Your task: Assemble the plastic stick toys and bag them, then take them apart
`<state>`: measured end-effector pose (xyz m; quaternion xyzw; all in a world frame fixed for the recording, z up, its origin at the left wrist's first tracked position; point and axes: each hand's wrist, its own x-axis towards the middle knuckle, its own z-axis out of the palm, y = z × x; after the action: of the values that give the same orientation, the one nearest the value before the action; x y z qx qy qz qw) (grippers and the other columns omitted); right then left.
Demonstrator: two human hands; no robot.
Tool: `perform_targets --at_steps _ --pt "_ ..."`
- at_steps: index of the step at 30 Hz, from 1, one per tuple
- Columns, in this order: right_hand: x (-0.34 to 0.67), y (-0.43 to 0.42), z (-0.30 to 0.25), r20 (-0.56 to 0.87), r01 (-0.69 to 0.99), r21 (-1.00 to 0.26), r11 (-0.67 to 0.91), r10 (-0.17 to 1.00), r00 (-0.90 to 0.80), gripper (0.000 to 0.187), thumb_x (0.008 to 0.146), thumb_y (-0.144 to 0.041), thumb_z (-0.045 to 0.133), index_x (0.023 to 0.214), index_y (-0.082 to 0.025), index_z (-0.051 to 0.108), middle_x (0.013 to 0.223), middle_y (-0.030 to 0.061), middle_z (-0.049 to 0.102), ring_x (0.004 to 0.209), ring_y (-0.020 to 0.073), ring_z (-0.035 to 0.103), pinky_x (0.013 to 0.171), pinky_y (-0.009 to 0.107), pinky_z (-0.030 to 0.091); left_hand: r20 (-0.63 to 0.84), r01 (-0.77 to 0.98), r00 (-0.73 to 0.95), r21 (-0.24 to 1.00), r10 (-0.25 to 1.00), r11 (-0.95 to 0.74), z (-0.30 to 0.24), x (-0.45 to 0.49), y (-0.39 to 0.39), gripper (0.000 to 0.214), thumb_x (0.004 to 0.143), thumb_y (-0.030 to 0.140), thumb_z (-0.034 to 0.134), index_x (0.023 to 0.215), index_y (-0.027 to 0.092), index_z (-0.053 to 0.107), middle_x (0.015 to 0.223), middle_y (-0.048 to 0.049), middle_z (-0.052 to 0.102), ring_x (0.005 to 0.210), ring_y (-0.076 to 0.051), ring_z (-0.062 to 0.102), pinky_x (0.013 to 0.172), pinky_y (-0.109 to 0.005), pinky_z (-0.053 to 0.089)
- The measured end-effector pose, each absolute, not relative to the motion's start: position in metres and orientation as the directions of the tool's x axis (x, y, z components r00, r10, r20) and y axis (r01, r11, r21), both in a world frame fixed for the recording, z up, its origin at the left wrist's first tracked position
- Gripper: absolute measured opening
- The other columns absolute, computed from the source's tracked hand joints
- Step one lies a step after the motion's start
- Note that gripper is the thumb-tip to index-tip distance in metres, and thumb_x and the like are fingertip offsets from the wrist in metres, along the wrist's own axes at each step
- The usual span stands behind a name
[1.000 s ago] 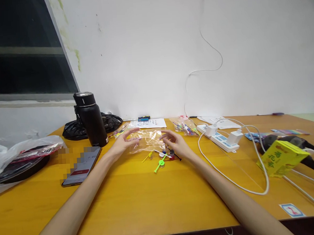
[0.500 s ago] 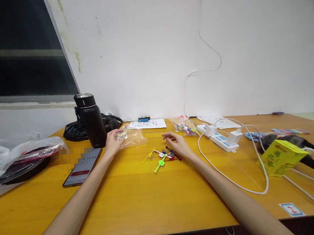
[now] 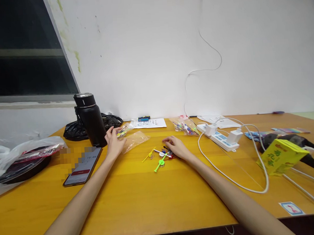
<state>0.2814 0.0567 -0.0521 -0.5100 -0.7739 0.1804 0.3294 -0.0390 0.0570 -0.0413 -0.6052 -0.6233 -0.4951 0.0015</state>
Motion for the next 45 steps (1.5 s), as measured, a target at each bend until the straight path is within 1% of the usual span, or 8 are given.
perform_targets --at_steps 2,4,8,13,21,30,36,45 --pt "0.278 0.054 -0.051 0.33 0.644 -0.624 0.442 0.896 -0.296 0.026 0.094 -0.024 0.051 0.107 -0.016 0.072 0.106 0.0095 0.068 0.089 0.0187 0.061 0.084 0.031 0.045 0.691 0.822 -0.04 0.433 0.722 -0.369 -0.035 -0.032 0.049 0.045 0.083 0.025 0.064 0.127 0.025 0.056 0.148 -0.0097 0.043 0.141 -0.03 0.035 0.12 -0.047 0.029" --pt "0.274 0.05 -0.05 0.333 0.617 -0.623 0.48 0.877 -0.347 0.025 0.095 -0.027 0.051 0.107 -0.017 0.072 0.107 0.0088 0.069 0.089 0.0185 0.062 0.084 0.031 0.045 0.664 0.815 0.215 0.282 0.716 -0.506 -0.033 -0.026 0.042 0.051 0.086 0.033 0.062 0.135 0.027 0.051 0.153 -0.007 0.042 0.145 -0.029 0.031 0.121 -0.048 0.026" --pt "0.263 0.04 -0.049 0.311 0.573 -0.64 0.512 0.854 -0.416 0.027 0.096 -0.03 0.051 0.108 -0.018 0.072 0.103 0.0077 0.072 0.084 0.0177 0.062 0.079 0.03 0.046 0.479 0.8 0.429 0.19 0.766 -0.568 -0.039 -0.02 0.038 0.064 0.084 0.041 0.065 0.143 0.03 0.046 0.161 -0.0053 0.034 0.149 -0.031 0.026 0.122 -0.052 0.023" --pt "0.25 0.03 -0.048 0.281 0.525 -0.679 0.513 0.843 -0.459 0.029 0.096 -0.033 0.052 0.109 -0.018 0.072 0.095 0.0063 0.073 0.076 0.0163 0.061 0.071 0.027 0.045 0.397 0.832 0.422 0.187 0.815 -0.522 -0.039 -0.028 0.038 0.057 0.084 0.029 0.055 0.141 0.028 0.05 0.156 -0.0053 0.042 0.143 -0.029 0.039 0.12 -0.048 0.03" --pt "0.251 0.029 -0.046 0.202 0.452 -0.78 0.433 0.857 -0.473 0.031 0.092 -0.033 0.055 0.112 -0.015 0.071 0.081 0.0034 0.068 0.068 0.0142 0.056 0.062 0.024 0.041 0.257 0.897 0.386 0.118 0.886 -0.426 -0.022 -0.047 0.035 0.076 0.071 0.015 0.053 0.145 0.031 0.045 0.153 -0.0039 0.048 0.136 -0.03 0.05 0.112 -0.045 0.042" --pt "0.262 0.044 -0.045 0.115 0.289 -0.919 0.269 0.883 -0.455 0.034 0.085 -0.033 0.061 0.112 -0.014 0.069 0.076 0.0006 0.061 0.066 0.0119 0.052 0.059 0.023 0.037 0.333 0.834 0.48 0.112 0.812 -0.54 -0.024 -0.03 0.029 0.051 0.085 0.031 0.054 0.137 0.032 0.055 0.154 -0.0036 0.047 0.142 -0.031 0.04 0.116 -0.052 0.032" --pt "0.273 0.05 -0.037 0.038 0.099 -0.992 0.081 0.925 -0.379 0.034 0.076 -0.03 0.068 0.106 -0.014 0.071 0.07 -0.0017 0.059 0.058 0.0086 0.046 0.056 0.023 0.033 0.352 0.828 0.47 0.142 0.81 -0.542 -0.03 -0.031 0.035 0.044 0.091 0.033 0.049 0.133 0.028 0.06 0.145 -0.0057 0.056 0.134 -0.029 0.049 0.113 -0.047 0.038" --pt "0.282 0.048 -0.027 -0.03 -0.177 -0.98 -0.093 0.944 -0.33 0.032 0.071 -0.022 0.076 0.102 -0.017 0.074 0.079 0.0002 0.063 0.059 0.0074 0.046 0.058 0.023 0.037 0.385 0.886 0.365 0.135 0.848 -0.443 -0.024 -0.028 0.032 0.028 0.094 0.034 0.047 0.108 0.027 0.069 0.12 -0.0055 0.07 0.112 -0.03 0.062 0.098 -0.044 0.047"
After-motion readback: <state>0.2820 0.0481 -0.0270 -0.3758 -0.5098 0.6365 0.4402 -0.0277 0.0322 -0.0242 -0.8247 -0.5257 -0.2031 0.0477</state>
